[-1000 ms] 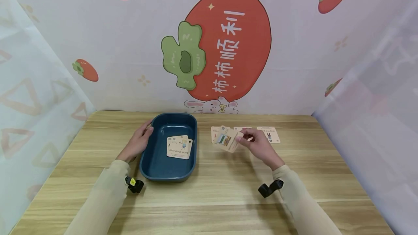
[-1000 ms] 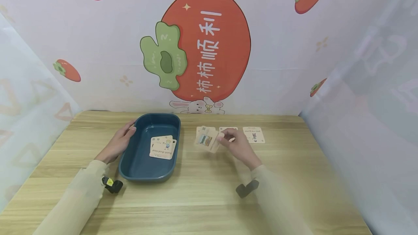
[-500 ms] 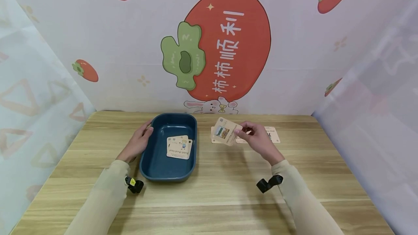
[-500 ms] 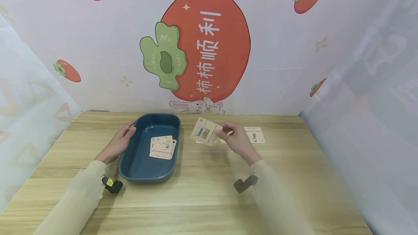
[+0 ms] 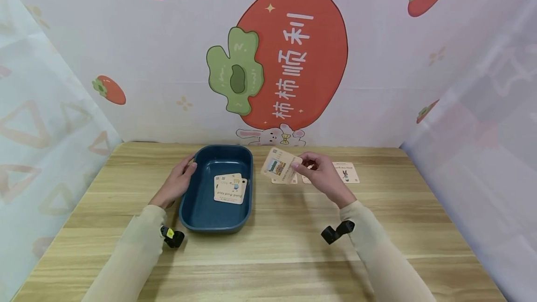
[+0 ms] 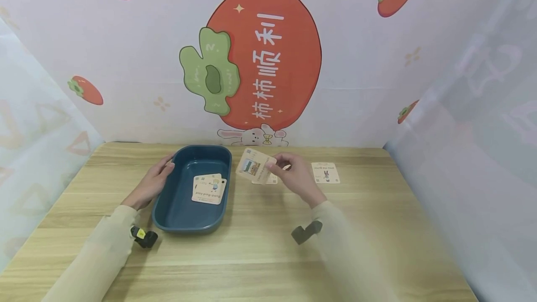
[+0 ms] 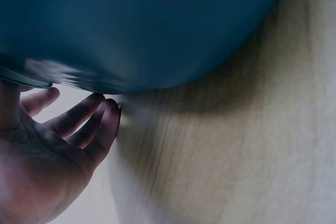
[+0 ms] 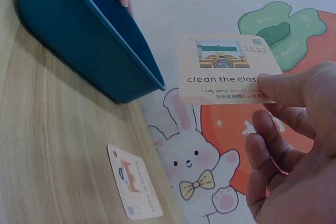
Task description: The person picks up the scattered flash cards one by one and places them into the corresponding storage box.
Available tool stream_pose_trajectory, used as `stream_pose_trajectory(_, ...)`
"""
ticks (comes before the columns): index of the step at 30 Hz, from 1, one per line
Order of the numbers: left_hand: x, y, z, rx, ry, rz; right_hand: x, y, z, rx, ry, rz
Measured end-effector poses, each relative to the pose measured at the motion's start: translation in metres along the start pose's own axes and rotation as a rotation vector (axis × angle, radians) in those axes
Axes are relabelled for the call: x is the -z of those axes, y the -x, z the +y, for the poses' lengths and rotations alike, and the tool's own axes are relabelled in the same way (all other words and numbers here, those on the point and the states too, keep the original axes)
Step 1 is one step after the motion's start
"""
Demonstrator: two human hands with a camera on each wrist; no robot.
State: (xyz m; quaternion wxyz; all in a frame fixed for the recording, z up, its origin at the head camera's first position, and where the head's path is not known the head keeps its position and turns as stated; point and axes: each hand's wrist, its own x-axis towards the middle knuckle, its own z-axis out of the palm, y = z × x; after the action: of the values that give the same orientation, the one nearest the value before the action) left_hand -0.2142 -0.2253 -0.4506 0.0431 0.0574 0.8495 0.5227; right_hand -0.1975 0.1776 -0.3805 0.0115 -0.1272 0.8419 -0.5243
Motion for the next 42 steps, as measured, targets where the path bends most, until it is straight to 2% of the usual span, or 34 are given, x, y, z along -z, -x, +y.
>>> stream_pose_trajectory(12,0.001,-0.001,-0.004,0.003,-0.002,-0.007,-0.028,-0.011,-0.013,0.031,-0.03,-0.039)
stream_pose_trajectory(13,0.001,0.001,0.002,0.007,0.004,-0.011,-0.03,-0.012,-0.014,0.028,-0.038,-0.042)
stream_pose_trajectory(19,0.001,0.001,0.003,0.021,0.015,-0.009,-0.046,-0.018,-0.019,0.049,-0.056,-0.068)
stream_pose_trajectory(20,0.001,-0.002,-0.002,0.02,0.011,-0.006,-0.049,-0.018,-0.02,0.056,-0.052,-0.073)
stream_pose_trajectory(28,0.001,0.006,0.018,0.042,0.022,-0.021,-0.068,-0.022,-0.023,0.065,-0.057,-0.097)
stream_pose_trajectory(36,0.0,-0.002,-0.002,0.023,0.01,-0.007,-0.085,-0.024,-0.025,0.064,-0.075,-0.136)
stream_pose_trajectory(42,0.0,-0.001,-0.002,0.016,0.014,-0.001,-0.094,-0.025,-0.023,0.046,-0.078,-0.143)
